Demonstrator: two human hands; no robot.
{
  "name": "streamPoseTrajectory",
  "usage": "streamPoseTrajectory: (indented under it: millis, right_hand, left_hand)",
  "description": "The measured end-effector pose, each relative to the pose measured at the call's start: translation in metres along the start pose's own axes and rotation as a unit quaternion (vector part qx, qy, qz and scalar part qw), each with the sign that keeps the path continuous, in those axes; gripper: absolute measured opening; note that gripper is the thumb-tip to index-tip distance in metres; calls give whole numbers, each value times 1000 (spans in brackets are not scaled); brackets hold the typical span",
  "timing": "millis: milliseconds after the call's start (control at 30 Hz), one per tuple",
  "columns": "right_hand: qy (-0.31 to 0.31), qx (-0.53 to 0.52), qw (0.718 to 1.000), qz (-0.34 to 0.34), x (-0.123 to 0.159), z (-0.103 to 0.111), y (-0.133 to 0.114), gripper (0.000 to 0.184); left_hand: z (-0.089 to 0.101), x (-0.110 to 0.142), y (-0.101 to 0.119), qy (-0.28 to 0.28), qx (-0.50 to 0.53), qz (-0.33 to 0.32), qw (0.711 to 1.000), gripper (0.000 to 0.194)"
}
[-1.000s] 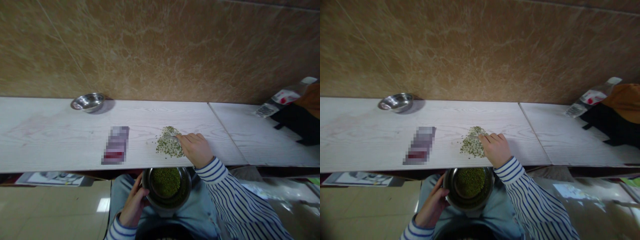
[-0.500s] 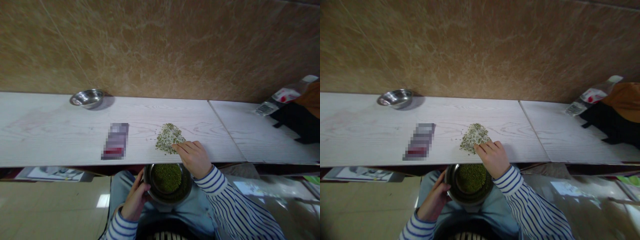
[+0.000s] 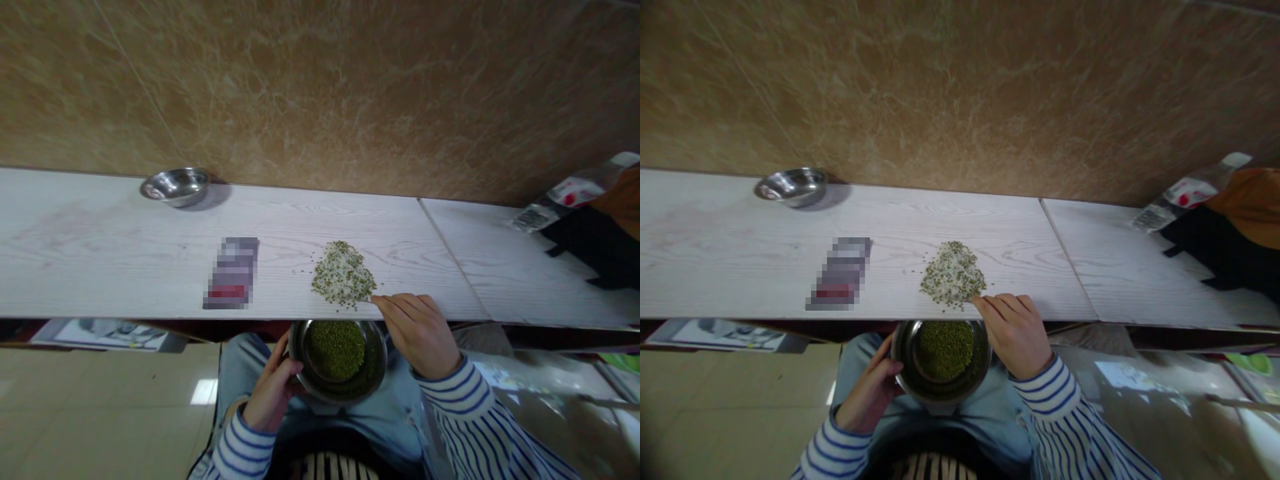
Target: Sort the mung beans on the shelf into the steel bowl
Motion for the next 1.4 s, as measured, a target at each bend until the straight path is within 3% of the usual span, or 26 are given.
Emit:
streamPoseTrajectory:
  millis: [433,1400]
  right_hand:
    - [-28,1,1000,-3,18,1,14,27]
    - [-18,26,999,-10,16,-1,13,28]
  left_hand:
    - [-4,2,-1,-9,-5,-6,1000,69]
    - [-7,2,-1,-10,-10,-7,1000,69]
Point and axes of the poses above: each hand's wrist, its own x-axis away from the middle knuckle, its own z-axis out of the back of the hand, y = z × x, the point moved 4 cm from there along -x, towards the middle knuckle, and after that the axes turned 15 degrees about -z, right-handed, at the moved point
